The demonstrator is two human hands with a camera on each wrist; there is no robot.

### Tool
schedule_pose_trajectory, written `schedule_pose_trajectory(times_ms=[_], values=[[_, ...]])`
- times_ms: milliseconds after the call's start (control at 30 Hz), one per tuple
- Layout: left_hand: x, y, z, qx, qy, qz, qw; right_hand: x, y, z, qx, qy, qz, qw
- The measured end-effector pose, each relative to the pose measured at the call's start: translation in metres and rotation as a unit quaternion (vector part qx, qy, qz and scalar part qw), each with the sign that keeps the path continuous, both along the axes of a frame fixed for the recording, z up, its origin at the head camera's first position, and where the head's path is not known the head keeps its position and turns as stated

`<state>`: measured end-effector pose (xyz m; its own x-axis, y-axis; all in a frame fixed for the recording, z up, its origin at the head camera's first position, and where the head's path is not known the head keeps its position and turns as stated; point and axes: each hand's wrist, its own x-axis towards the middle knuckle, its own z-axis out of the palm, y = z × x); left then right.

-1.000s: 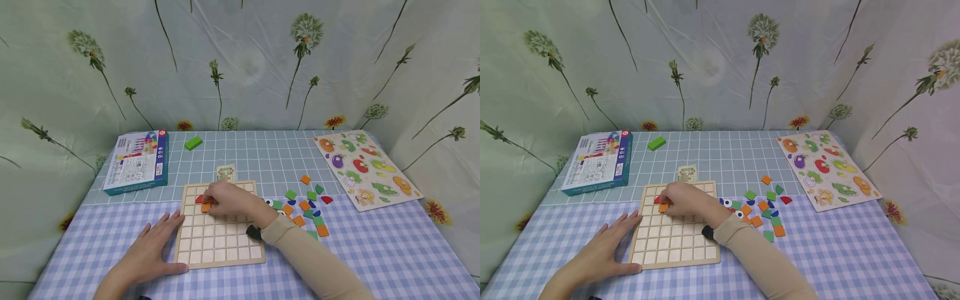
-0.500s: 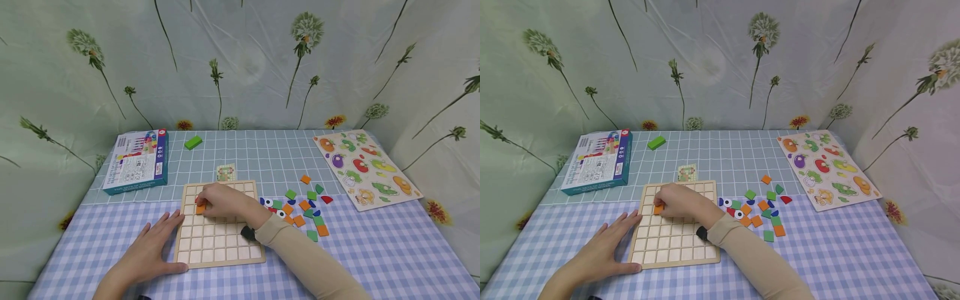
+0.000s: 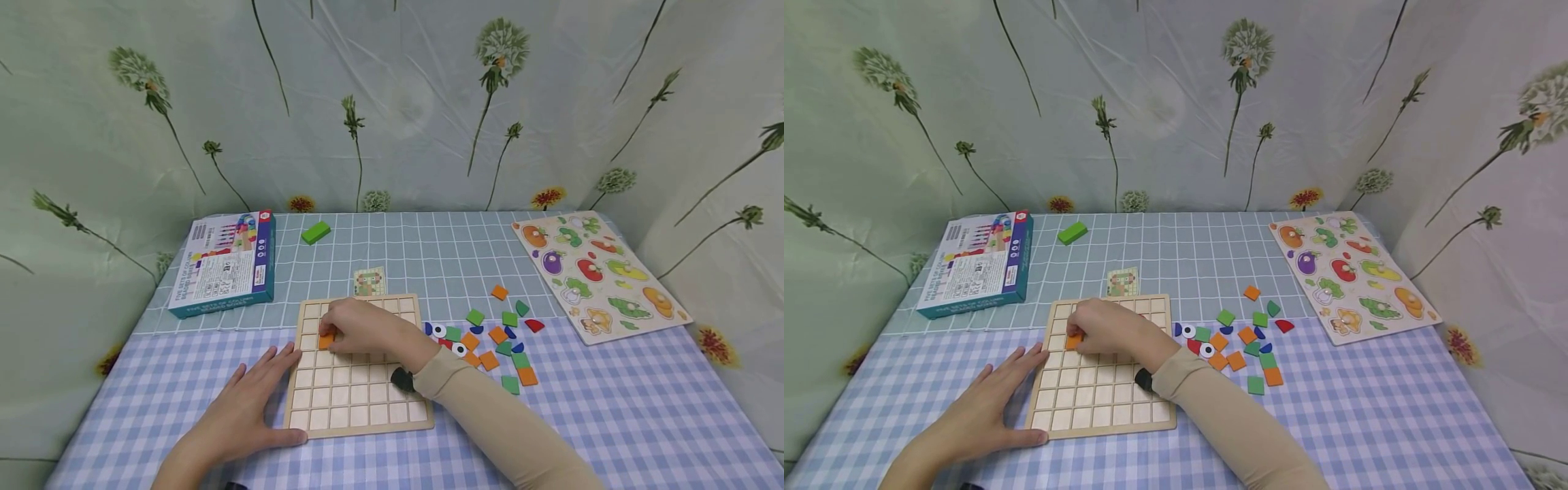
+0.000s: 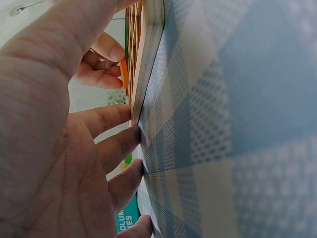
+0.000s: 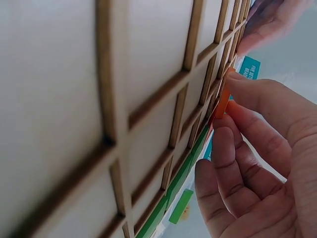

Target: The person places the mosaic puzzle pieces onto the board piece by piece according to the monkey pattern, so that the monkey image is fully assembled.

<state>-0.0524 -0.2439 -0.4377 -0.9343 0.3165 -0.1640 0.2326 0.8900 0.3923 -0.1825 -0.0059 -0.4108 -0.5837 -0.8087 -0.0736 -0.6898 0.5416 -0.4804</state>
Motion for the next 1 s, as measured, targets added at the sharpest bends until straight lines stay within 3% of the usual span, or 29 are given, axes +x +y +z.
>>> schedule_pose_trajectory(times_ms=[467, 1000], values=[[0.0013, 0.0014, 0.0024, -0.009, 0.001, -0.011, 0.9999, -0.0052, -0.001, -0.0053, -0.004, 0.01, 0.008, 0.9999], [0.0002, 0.0002, 0.0004, 0.0, 0.003, -0.002, 1.0, -0.0062, -0.003, -0.0047, 0.003, 0.017, 0.016, 0.9997]])
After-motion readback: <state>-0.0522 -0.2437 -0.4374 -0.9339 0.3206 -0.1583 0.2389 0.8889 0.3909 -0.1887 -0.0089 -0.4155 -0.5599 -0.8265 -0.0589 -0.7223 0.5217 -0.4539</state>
